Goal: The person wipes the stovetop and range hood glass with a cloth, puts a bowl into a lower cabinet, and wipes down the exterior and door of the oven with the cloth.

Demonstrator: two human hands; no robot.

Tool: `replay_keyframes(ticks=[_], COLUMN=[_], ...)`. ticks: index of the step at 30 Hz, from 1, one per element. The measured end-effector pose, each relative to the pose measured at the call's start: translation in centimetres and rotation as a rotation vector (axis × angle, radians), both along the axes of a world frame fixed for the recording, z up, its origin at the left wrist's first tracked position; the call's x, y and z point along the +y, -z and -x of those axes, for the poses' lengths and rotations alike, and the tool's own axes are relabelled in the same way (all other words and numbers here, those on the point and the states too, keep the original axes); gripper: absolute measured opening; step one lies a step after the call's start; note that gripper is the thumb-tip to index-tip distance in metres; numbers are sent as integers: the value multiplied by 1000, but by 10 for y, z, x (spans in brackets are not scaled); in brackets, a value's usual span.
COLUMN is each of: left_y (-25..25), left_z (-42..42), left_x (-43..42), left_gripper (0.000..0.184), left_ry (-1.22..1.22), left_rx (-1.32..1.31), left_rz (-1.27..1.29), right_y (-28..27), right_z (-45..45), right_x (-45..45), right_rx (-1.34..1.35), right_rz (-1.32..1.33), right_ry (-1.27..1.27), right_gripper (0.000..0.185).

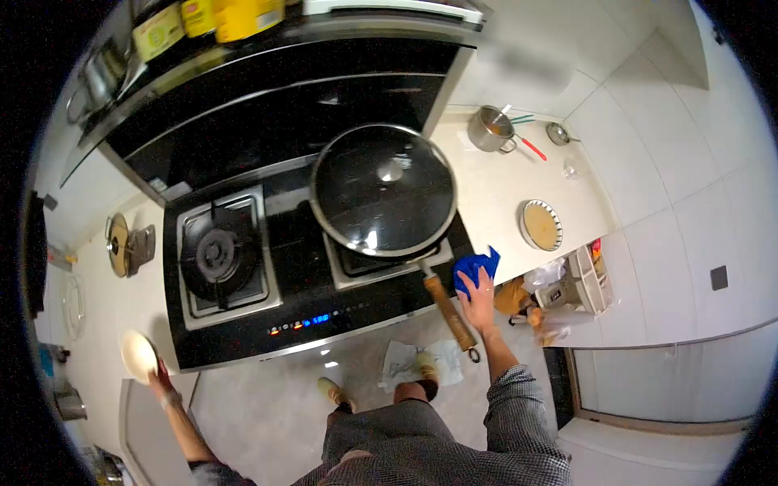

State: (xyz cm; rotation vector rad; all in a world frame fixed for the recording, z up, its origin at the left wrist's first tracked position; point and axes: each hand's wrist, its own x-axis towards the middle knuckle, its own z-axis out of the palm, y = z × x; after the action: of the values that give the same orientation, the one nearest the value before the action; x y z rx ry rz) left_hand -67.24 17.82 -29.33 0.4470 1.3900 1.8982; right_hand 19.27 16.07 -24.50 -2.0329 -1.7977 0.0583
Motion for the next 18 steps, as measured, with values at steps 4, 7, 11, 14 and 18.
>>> replay_keyframes(ticks=[4,7,11,14,18], left_y=[-24,-19,16,32,24], left_z=[-125,-252,-444,-555,-671], left_x=[-118,-210,-287,-320,-314], left_gripper=[48,46,50,51,46], left_ry=[-265,-299,-328,-52,157], left_rx=[16,104,-147,-317,-416], left_rz=[250,415,331,560,717], right_y=[-3,-1,1,27,34], right_z=[22,-1,-105,-180,-217], right_x=[1,-3,-8,-30,-71], right_rx=[45,62,0,-39,151], right_rz=[24,4,-8,-82,23], right_ry=[-150,-591,-530,-442,-318], right_gripper=[37,33,32,32,34])
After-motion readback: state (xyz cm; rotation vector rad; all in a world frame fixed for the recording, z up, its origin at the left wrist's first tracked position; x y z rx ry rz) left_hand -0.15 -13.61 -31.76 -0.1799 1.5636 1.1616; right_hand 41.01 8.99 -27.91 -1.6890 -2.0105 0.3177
